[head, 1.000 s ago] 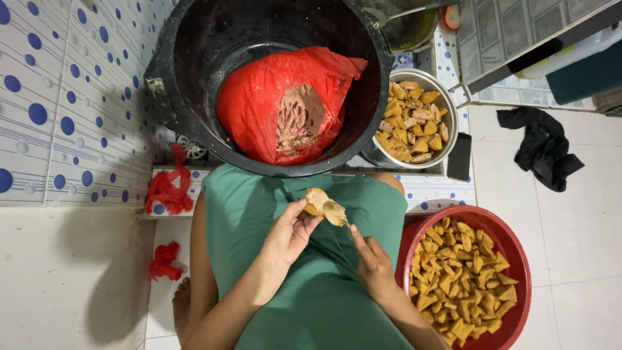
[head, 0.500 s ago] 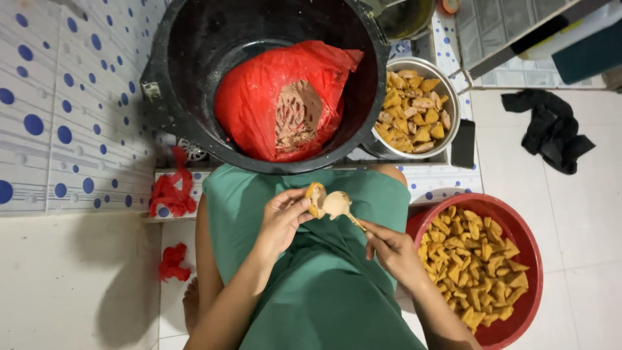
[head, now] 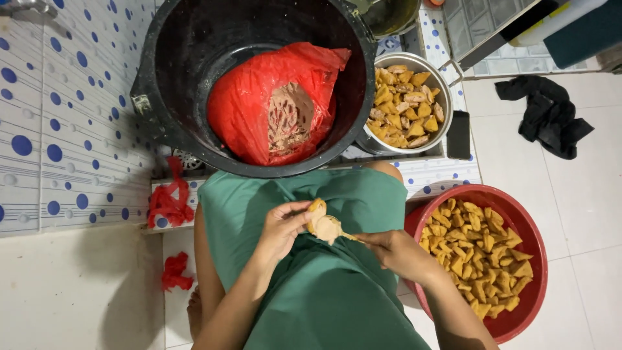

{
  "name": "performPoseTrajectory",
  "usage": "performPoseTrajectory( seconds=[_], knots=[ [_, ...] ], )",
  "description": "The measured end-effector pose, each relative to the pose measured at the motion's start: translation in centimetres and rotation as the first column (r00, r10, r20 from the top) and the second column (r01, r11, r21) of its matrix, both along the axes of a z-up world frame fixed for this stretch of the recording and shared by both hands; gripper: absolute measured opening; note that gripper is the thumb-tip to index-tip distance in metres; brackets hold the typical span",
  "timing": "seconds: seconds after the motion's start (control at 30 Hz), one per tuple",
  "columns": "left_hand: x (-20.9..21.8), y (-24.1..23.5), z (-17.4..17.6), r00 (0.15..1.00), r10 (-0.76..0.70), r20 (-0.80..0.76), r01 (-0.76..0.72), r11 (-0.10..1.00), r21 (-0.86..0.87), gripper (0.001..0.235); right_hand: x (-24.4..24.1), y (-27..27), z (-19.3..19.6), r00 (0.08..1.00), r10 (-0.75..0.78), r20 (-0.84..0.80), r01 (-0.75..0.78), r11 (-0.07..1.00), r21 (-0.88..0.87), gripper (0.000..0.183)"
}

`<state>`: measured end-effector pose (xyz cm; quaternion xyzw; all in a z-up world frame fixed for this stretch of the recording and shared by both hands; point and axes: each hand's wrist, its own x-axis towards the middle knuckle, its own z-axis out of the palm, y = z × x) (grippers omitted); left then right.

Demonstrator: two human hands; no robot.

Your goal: The person scoops a brown paste from a red plastic bag inside a black bucket and fills small yellow food pieces held in the left hand. The filled pieces are placed into a metal pot, and the process repeats with pieces taken from a red basin.

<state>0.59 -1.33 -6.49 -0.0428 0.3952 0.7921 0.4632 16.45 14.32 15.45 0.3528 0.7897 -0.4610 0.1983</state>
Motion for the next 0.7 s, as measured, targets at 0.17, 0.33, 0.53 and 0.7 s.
performPoseTrajectory(
  seconds=[0.17, 0.33, 0.53, 0.7],
  knots=[
    [-1.4, -0.4, -1.5, 0.997, 0.07, 0.029, -0.072, 0.996, 0.046, 0.024, 2.0, 2.2, -3.5, 0.999, 0.022, -0.048, -0.017, 0.995, 0.099, 0.037],
    [-0.5, 0.0, 0.5, 0.996, 0.064, 0.063, -0.068, 0.995, 0.069, 0.022, 1.6, 0.0, -4.9, 0.927, -0.212, -0.31, 0.206, 0.977, -0.053, 0.036],
    [0.0, 0.1, -0.2, 0.996, -0.057, 0.068, 0.052, 0.996, 0.067, 0.02, 2.6, 0.2, -10.1, 0.904, -0.246, -0.35, 0.219, 0.969, -0.114, 0.034],
    [0.1, -0.4, -0.3, 0.982, -0.167, 0.092, 0.162, 0.985, 0.06, 0.021, 1.0, -0.2, -8.0, 0.87, -0.249, -0.426, 0.272, 0.962, -0.008, 0.031]
  ],
)
